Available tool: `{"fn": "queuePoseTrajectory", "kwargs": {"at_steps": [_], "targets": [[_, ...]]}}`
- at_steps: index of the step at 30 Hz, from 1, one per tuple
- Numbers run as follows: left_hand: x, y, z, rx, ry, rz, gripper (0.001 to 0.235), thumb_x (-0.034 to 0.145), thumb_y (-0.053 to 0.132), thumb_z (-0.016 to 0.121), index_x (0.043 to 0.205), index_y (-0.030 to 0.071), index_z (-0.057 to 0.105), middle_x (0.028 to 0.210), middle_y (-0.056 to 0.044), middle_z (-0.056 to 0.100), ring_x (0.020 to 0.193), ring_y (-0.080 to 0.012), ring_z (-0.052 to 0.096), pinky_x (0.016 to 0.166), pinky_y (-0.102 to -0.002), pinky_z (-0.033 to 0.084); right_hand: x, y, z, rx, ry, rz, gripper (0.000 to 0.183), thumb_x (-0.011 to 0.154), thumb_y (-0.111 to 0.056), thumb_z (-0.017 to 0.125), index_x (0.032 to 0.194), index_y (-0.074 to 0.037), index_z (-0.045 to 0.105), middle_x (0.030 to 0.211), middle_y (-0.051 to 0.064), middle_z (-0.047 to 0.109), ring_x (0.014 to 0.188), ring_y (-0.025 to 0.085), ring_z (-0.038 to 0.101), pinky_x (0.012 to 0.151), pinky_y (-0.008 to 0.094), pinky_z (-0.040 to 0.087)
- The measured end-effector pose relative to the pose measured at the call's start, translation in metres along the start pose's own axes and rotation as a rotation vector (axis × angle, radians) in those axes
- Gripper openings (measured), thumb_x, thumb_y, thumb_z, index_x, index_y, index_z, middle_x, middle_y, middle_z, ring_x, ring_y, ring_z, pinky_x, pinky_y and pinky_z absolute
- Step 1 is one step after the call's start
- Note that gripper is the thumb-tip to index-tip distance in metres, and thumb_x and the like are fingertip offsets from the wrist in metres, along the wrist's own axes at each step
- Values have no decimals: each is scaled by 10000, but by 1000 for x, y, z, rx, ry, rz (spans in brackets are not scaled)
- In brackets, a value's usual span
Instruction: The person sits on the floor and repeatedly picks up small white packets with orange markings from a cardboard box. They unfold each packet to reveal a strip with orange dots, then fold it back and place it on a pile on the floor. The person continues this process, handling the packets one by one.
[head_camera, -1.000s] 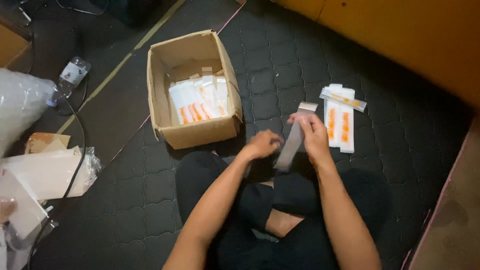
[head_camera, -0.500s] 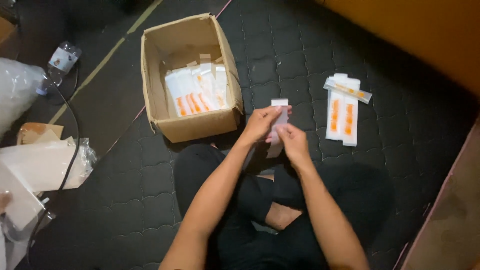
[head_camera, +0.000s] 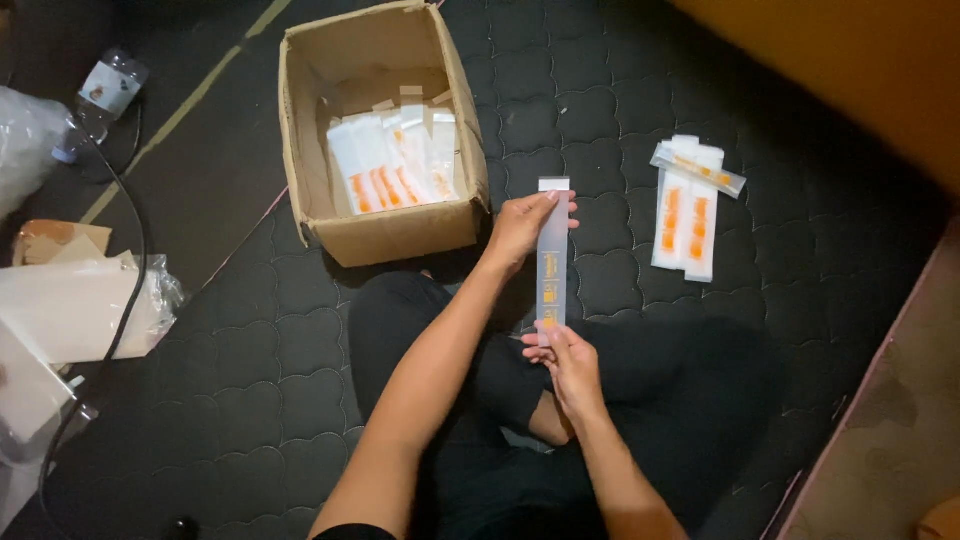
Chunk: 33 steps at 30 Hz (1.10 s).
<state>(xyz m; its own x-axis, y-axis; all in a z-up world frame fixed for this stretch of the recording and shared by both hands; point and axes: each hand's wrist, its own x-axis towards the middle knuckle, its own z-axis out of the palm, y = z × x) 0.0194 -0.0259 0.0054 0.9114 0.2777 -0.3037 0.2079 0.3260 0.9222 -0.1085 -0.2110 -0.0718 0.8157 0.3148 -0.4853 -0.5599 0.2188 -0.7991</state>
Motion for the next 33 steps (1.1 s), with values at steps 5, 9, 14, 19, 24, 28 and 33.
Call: {"fn": "queuePoseTrajectory", "kwargs": {"at_steps": [5,9,14,19,24,28,33], "targets": [[1,-9,-3,-71,5,5,307,1026,303,631,1176,71,765,988,-163,772,873,-259,771,730,-394,640,-1,-3,0,9,-11,-14,325,1054,-114,501,1301,61,621,1028,317,752,792,286,780,707,315,598],[4,-14,-8,-192,-35,-27,320,1049,254,592,1230,30,733,1110,-244,744,891,-301,776,746,-410,652,1,3,-5,0,-26,-4,329,1059,-96,477,1313,62,615,1036,333,749,800,306,782,714,325,596],[7,-10,-6,-235,-45,-69,344,1062,235,565,1271,-6,694,1145,-297,714,888,-352,772,744,-441,661,1,-2,-3,-6,-26,-4,340,1055,-110,485,1323,57,613,1044,332,751,796,303,782,705,317,592],[8,-11,-8,-219,-36,-80,361,1069,243,552,1278,-16,689,1165,-313,702,899,-363,769,758,-452,655,4,1,-4,4,-20,-2,335,1052,-107,492,1320,50,618,1033,333,753,783,303,785,691,301,585],[10,-14,-9,-208,-45,-74,364,1068,251,555,1277,-16,688,1161,-306,707,890,-357,772,760,-457,652,2,-1,-3,24,-32,-18,335,1046,-125,511,1312,45,623,1031,317,760,790,291,786,695,302,590],[6,-11,-10,-242,-48,-58,376,1067,245,547,1278,-37,679,1175,-312,700,901,-361,766,773,-457,650,2,0,-3,20,-41,-9,336,1050,-107,493,1313,63,614,1037,331,753,790,306,787,699,310,590],[-1,0,-9,-130,-73,-84,378,1091,280,518,1297,6,677,1170,-291,710,961,-344,767,823,-460,641,4,4,-6,-3,-24,0,333,1048,-121,510,1313,42,630,1035,314,761,794,290,788,707,306,584]]}}
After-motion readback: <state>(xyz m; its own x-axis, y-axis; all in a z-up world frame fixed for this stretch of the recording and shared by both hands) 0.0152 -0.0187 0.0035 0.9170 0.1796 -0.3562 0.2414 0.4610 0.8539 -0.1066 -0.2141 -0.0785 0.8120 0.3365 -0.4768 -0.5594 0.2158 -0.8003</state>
